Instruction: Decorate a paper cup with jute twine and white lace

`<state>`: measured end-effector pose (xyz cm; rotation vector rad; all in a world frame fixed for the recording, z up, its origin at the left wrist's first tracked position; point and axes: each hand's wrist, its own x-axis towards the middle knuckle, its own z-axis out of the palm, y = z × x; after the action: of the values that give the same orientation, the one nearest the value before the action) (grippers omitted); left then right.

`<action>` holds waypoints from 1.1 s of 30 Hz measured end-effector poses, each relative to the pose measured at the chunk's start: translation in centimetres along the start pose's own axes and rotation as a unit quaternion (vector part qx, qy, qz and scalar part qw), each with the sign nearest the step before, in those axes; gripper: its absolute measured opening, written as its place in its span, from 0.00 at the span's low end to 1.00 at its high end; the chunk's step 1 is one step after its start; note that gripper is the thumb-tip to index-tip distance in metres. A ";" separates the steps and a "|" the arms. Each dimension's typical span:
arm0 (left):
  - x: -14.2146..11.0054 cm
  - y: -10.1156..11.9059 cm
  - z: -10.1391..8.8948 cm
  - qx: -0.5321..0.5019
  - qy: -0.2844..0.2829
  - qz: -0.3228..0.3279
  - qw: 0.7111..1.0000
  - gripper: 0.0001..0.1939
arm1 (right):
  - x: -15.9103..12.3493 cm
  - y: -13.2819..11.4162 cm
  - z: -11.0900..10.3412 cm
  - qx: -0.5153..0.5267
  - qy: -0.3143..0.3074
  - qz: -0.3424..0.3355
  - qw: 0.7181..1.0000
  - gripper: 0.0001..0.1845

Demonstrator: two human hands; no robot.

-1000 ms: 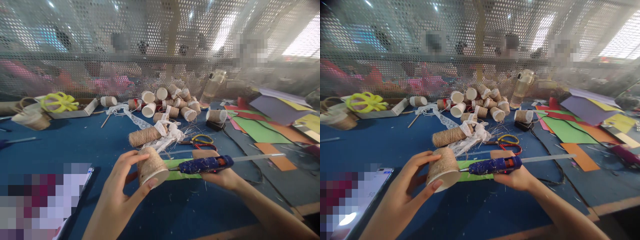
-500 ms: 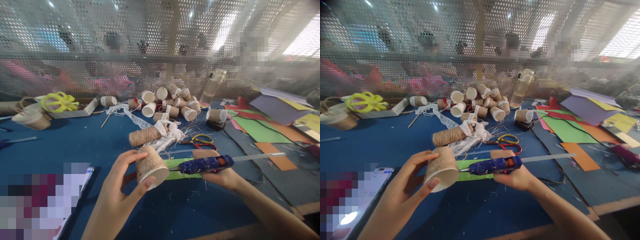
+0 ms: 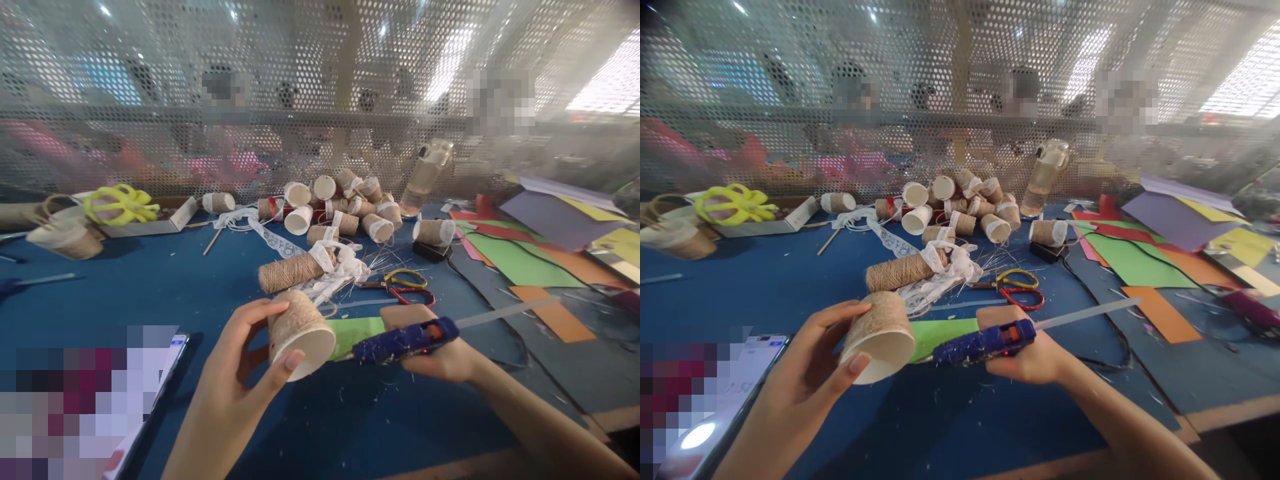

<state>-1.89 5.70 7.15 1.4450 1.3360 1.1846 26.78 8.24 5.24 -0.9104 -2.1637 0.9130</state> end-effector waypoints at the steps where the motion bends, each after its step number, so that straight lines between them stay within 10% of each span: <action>1: 0.0 -0.1 -0.1 -0.006 0.004 0.001 1.000 0.21 | 0.0 0.1 -0.1 -0.005 -0.017 0.001 1.000 0.15; 8: -0.3 -0.3 -0.2 0.026 0.067 0.042 0.997 0.20 | -0.2 1.6 0.5 -0.120 -0.096 -0.025 0.988 0.03; 16: -0.2 -1.0 -0.4 0.088 0.031 0.123 0.988 0.19 | 0.1 0.6 1.0 -0.214 -0.129 -0.026 0.968 0.28; 25: -0.3 -1.4 -0.6 0.241 -0.081 0.227 0.940 0.20 | -0.1 0.1 2.2 -0.097 0.032 -0.075 0.992 0.35; 33: 0.1 -1.4 -0.4 0.308 -0.060 0.265 0.912 0.18 | 0.6 0.2 2.4 -0.063 0.018 -0.098 0.993 0.08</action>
<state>-2.56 5.93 5.90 2.4119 1.3333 1.0019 24.78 7.96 3.87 -0.7508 -2.2524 0.6677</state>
